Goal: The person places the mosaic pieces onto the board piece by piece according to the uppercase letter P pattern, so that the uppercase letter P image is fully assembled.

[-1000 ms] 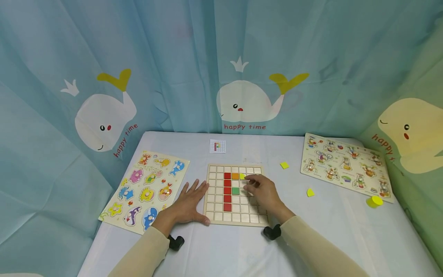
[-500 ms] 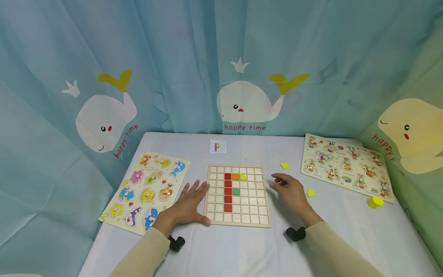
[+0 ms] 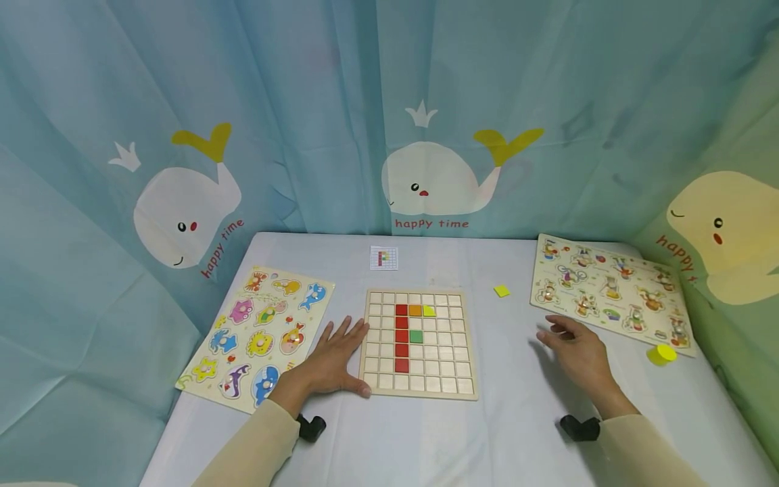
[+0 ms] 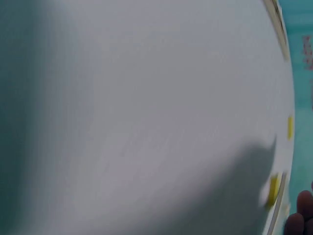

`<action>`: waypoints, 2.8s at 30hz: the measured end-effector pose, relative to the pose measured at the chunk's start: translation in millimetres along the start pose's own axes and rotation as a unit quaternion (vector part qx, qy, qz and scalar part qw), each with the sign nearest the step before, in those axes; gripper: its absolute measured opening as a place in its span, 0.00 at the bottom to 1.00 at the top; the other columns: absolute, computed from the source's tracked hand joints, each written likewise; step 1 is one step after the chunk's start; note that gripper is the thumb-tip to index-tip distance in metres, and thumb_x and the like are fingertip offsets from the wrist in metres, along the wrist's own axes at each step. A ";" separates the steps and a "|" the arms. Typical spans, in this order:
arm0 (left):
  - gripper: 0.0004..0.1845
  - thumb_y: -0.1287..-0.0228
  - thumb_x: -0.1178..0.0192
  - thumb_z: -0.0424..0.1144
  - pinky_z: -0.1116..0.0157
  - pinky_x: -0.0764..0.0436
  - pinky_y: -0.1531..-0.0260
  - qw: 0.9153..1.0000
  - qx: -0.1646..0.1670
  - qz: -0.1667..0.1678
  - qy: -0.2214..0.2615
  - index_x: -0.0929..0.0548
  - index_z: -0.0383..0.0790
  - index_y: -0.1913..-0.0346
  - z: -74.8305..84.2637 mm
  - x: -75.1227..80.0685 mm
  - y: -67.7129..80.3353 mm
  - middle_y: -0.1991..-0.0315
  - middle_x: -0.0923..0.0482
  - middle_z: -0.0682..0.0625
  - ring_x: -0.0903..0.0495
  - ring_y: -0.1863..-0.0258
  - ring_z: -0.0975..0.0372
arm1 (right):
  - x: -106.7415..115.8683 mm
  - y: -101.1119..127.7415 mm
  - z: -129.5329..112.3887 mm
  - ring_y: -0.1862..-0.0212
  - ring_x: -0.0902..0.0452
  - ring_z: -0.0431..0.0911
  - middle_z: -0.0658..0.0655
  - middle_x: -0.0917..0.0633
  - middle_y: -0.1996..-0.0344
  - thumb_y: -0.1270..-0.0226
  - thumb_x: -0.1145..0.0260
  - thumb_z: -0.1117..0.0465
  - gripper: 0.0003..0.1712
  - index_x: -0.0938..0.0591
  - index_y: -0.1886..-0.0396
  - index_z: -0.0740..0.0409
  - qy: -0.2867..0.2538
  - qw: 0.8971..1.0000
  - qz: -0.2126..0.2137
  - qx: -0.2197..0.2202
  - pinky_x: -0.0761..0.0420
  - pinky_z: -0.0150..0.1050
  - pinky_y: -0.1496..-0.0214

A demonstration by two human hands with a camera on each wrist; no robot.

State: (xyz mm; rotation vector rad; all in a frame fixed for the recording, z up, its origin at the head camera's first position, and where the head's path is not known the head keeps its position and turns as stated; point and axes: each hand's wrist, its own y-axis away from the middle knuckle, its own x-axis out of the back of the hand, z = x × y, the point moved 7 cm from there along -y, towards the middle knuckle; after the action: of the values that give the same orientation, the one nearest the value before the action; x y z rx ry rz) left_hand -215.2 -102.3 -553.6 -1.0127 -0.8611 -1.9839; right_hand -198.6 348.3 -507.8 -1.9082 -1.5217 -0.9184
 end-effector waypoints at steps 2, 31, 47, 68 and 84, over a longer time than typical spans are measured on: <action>0.73 0.70 0.32 0.78 0.52 0.70 0.23 1.000 0.000 0.001 -0.002 0.55 0.50 0.21 0.1 -0.1 0.1 0.20 0.60 0.58 0.69 0.21 0.59 | 2.0 1.7 7.8 0.49 0.25 0.56 0.66 0.21 0.46 0.34 0.35 0.43 0.34 0.25 0.36 0.61 0.020 1.000 -0.016 -0.008 0.24 0.36 0.63; 0.72 0.70 0.31 0.77 0.52 0.70 0.22 1.000 -0.004 0.002 0.000 0.55 0.50 0.21 2.0 1.1 0.8 0.20 0.60 0.57 0.69 0.21 0.58 | -3.3 -8.0 20.2 0.57 0.23 0.57 0.66 0.16 0.57 0.32 0.37 0.61 0.15 0.18 0.51 0.64 0.069 0.997 -0.003 -0.032 0.26 0.48 0.61; 0.72 0.70 0.31 0.77 0.52 0.70 0.22 1.000 -0.003 0.003 0.002 0.54 0.50 0.21 2.0 1.8 0.9 0.20 0.60 0.57 0.68 0.21 0.58 | -15.1 -7.2 7.8 0.48 0.24 0.63 0.69 0.19 0.47 0.38 0.31 0.55 0.27 0.21 0.42 0.65 0.044 0.999 -0.023 -0.006 0.24 0.57 0.50; 0.73 0.70 0.31 0.77 0.52 0.69 0.22 1.000 0.001 0.001 -0.004 0.55 0.51 0.21 2.1 1.6 0.9 0.20 0.60 0.57 0.68 0.21 0.59 | -19.1 -11.1 2.5 0.60 0.23 0.53 0.63 0.16 0.60 0.39 0.30 0.54 0.23 0.18 0.49 0.64 0.071 0.997 0.002 0.017 0.29 0.37 0.64; 0.73 0.70 0.32 0.77 0.52 0.69 0.22 1.000 -0.008 0.005 0.001 0.54 0.49 0.21 3.1 2.4 0.9 0.20 0.59 0.56 0.68 0.21 0.58 | -25.7 -14.5 -9.7 0.61 0.22 0.50 0.61 0.15 0.60 0.39 0.29 0.57 0.22 0.20 0.47 0.60 0.027 1.000 0.009 0.011 0.25 0.28 0.72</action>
State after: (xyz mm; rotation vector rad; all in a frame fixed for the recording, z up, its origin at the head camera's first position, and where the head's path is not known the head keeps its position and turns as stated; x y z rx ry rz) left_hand -214.3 -100.9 -549.9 -1.0221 -0.8387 -1.9870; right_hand -218.0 328.5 -521.7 -1.8631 -1.4752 -0.9354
